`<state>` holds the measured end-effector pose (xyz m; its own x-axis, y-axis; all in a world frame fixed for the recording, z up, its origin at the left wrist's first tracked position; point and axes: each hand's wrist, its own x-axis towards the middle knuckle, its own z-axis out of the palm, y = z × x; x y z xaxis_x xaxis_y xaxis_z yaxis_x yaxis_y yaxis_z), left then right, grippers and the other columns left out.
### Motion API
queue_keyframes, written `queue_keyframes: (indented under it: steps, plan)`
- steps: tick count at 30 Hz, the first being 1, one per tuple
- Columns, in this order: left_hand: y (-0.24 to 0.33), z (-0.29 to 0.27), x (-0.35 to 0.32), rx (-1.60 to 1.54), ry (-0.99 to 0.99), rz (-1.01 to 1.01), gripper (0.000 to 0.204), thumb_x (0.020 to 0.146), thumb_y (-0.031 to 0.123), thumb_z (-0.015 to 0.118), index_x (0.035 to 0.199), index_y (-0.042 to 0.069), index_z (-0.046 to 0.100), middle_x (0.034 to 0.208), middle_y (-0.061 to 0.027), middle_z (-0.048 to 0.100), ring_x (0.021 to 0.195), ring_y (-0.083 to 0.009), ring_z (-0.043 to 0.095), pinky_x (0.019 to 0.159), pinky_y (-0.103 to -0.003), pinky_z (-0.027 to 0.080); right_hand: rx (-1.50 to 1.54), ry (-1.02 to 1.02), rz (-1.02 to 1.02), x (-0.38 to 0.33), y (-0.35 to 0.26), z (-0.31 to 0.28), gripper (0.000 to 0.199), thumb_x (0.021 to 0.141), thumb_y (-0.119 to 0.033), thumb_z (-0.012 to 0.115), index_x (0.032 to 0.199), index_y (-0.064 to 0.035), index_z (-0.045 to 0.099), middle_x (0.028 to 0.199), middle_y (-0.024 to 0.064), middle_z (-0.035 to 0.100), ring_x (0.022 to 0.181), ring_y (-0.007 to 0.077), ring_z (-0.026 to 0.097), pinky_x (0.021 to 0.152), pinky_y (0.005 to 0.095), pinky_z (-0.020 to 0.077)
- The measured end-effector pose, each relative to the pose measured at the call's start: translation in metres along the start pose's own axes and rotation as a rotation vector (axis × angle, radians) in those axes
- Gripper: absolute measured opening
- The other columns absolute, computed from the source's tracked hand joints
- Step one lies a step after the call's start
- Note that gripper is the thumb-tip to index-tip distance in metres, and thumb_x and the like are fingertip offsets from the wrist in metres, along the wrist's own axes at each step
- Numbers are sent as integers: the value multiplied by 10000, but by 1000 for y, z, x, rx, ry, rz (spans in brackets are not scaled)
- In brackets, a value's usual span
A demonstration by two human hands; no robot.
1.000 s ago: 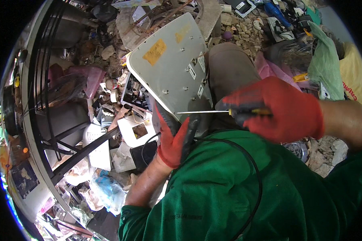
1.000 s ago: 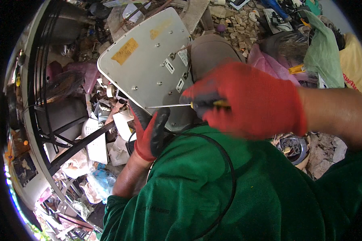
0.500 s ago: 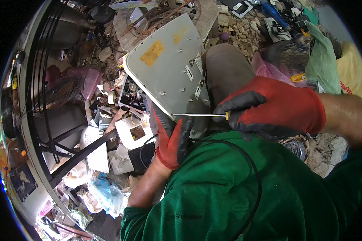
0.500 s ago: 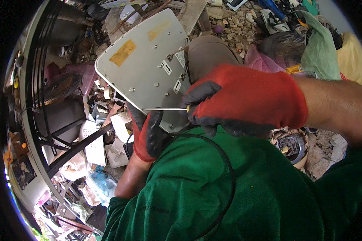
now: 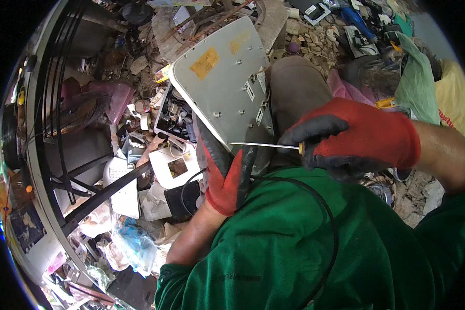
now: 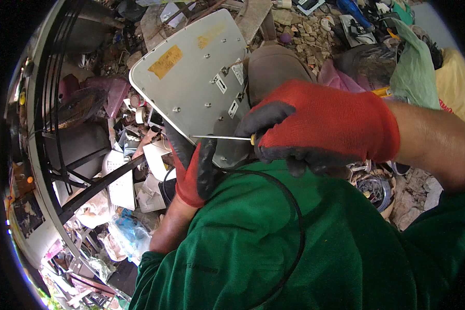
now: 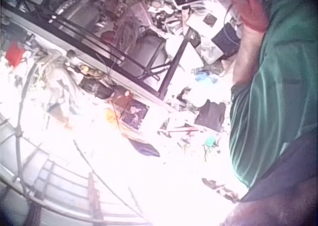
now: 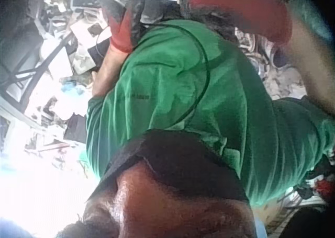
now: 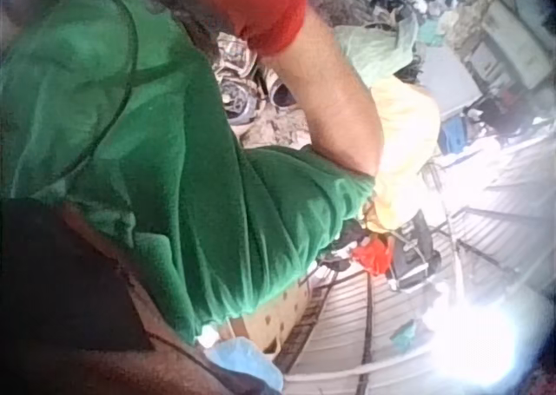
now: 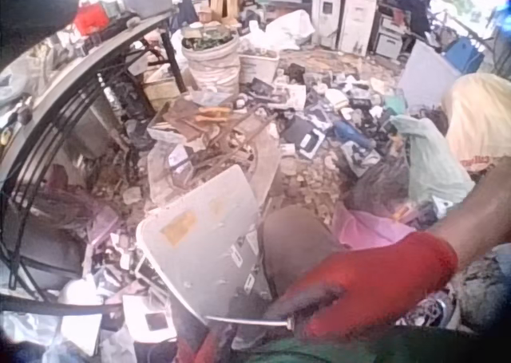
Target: The person uses a screwdriver to remove several screws from a white electronic panel while seated in a cluttered workspace.
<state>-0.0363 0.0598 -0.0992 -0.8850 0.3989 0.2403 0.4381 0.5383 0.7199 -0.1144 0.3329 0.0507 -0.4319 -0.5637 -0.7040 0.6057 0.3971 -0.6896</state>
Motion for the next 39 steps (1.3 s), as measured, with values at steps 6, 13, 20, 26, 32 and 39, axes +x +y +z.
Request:
queue_keyframes:
  steps: [6, 13, 20, 26, 32, 39]
  plan:
    - [2, -1, 8, -194, 10, -61, 604, 919, 44, 657, 1459, 39, 386, 1576, -314, 222, 1435, -455, 313, 1156, -494, 290, -1190, 495, -675, 10, 41, 24, 336, 822, -147, 686, 1144, -53, 686, 720, 134, 655, 602, 337, 658, 537, 386, 522]
    - [15, 16, 6, -366, 261, -181, 750, 902, 51, 578, 1549, -50, 211, 1582, -260, 271, 1435, -379, 333, 1199, -436, 242, -986, 446, -685, 5, 24, 15, 435, 752, -40, 697, 1185, -57, 658, 826, 113, 616, 670, 294, 633, 578, 374, 497]
    - [20, -11, 15, -152, 92, -166, 365, 905, 68, 542, 1248, -25, 624, 1228, -251, 641, 1237, -463, 526, 1122, -483, 339, -431, 215, -540, 1, 32, -2, 496, 810, -55, 674, 1303, -64, 624, 1033, 125, 686, 862, 201, 683, 734, 364, 527]
    - [15, -10, 10, -283, 52, -259, 420, 902, 70, 578, 1315, -10, 575, 1288, -275, 594, 1282, -486, 503, 1174, -484, 283, -122, 27, -268, -40, 51, -15, 402, 1035, -294, 503, 1338, -43, 590, 883, 95, 646, 669, 135, 623, 617, 299, 525]
    - [34, 12, 32, -747, 457, -217, 749, 927, 110, 605, 1552, -39, 221, 1510, -253, 423, 1392, -326, 443, 1180, -425, 279, -20, 32, -234, -32, 44, 2, 518, 1031, -372, 528, 1354, 32, 555, 675, 64, 577, 456, 73, 482, 426, 250, 375]
    - [21, -7, 7, -326, 132, -409, 832, 915, 133, 631, 1570, -57, 154, 1552, -260, 369, 1419, -324, 412, 1158, -387, 320, -546, 479, -546, -22, 45, 24, 382, 797, -103, 711, 1157, 9, 652, 872, 109, 592, 650, 216, 602, 587, 364, 513]
